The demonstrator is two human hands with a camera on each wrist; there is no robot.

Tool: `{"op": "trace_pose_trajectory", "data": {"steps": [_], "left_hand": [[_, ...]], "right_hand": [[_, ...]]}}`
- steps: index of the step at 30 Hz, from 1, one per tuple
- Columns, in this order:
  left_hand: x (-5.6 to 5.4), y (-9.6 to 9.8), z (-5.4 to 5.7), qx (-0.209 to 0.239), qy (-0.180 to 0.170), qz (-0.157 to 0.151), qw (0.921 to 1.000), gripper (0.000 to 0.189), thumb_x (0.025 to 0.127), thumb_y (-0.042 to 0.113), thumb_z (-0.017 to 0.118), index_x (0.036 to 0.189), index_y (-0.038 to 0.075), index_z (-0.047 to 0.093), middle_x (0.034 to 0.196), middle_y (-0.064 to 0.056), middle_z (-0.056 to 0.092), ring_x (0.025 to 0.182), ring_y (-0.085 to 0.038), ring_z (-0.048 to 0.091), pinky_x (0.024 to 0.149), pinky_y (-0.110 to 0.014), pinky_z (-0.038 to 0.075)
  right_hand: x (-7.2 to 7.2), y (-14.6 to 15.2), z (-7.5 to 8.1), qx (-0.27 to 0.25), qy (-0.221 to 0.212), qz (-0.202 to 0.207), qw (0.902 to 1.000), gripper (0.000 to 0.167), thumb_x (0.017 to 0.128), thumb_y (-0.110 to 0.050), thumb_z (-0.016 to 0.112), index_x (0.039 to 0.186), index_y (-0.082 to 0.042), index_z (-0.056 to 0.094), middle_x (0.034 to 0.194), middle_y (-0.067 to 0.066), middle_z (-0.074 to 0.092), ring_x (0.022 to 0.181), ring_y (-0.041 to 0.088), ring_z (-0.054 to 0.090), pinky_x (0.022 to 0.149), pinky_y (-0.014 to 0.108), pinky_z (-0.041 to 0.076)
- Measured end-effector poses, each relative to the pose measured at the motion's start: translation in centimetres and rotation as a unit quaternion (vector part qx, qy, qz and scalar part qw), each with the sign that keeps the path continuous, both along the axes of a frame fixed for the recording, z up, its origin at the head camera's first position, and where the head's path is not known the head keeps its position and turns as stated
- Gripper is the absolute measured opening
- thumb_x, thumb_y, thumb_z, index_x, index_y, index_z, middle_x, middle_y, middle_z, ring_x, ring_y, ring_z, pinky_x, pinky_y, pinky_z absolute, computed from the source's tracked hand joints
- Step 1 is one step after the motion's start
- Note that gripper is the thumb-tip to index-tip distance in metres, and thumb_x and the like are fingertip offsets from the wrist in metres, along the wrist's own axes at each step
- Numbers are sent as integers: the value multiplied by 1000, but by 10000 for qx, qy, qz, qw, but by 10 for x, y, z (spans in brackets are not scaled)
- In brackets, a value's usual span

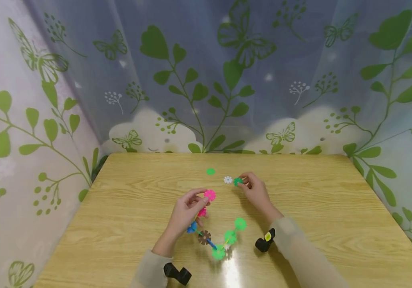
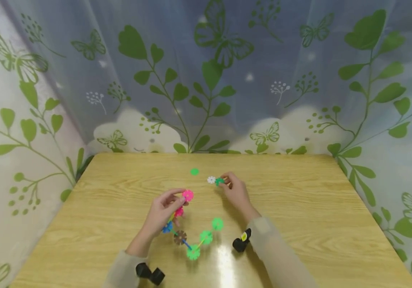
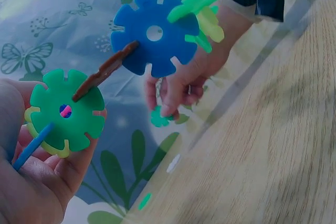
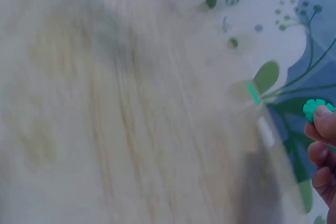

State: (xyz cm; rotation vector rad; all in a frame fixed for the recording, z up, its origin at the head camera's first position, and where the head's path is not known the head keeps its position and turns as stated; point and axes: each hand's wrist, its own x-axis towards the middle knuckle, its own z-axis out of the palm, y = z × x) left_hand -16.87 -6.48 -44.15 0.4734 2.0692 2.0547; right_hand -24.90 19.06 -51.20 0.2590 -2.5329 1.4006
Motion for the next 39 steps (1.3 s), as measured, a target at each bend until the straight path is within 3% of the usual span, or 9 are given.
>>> {"op": "trace_pose_trajectory", "data": {"steps": [3, 10, 16, 20, 26, 31, 39], "left_hand": [[0, 1, 0, 40, -15, 28, 10000, 36, 94, 13, 56, 127, -1, 51, 100, -26, 59, 61, -17, 63, 50, -57, 52], [1, 4, 1, 135, -5, 136, 9998, 35, 95, 13, 56, 127, 0, 52, 96, -18, 61, 72, -47, 60, 50, -56, 52], [3, 8, 3, 78, 44, 452, 9989, 35, 95, 16, 56, 127, 2, 53, 95, -12, 61, 64, -24, 64, 47, -46, 55], [4, 11, 7, 165, 80, 619, 9979, 36, 94, 13, 57, 127, 0, 52, 92, -12, 61, 61, -19, 63, 47, -49, 54], [4, 16, 7, 302, 79, 697, 9971, 37, 94, 12, 57, 127, -4, 50, 90, -11, 61, 66, -36, 63, 47, -53, 53], [3, 18, 5, 293, 9, 717, 9970, 38, 94, 16, 57, 127, -1, 50, 91, -12, 61, 69, -41, 63, 47, -49, 55], [4, 24, 8, 483, -71, 653, 9967, 37, 94, 12, 56, 128, -2, 47, 95, -20, 59, 70, -46, 61, 48, -52, 54]], "right_hand": [[11, -4, 10, -170, 219, 136, 9995, 18, 86, -8, 67, 103, -7, 62, 80, 6, 60, 56, 14, 44, 42, 21, 36], [38, -13, 40, -790, 148, 601, 9950, 20, 85, -5, 67, 104, -1, 61, 77, 12, 61, 54, 12, 48, 43, 19, 42], [61, -26, 71, -1051, 139, 801, 9911, 18, 85, 2, 64, 102, 5, 59, 78, 21, 62, 54, 17, 51, 46, 20, 45], [62, -32, 68, -874, 306, 839, 9922, 15, 85, 0, 66, 99, 0, 61, 76, 14, 63, 54, 15, 49, 45, 19, 43], [62, -39, 60, -529, 669, 1014, 9912, 14, 84, -4, 68, 95, -5, 60, 72, 4, 62, 55, 9, 46, 45, 19, 41], [64, -42, 57, -253, 931, 1057, 9897, 13, 83, -5, 69, 93, -7, 60, 72, -1, 64, 55, 8, 46, 45, 19, 42], [69, -48, 59, -298, 1145, 915, 9888, 11, 83, -1, 68, 89, -5, 60, 73, 5, 64, 56, 10, 48, 46, 19, 42]]}}
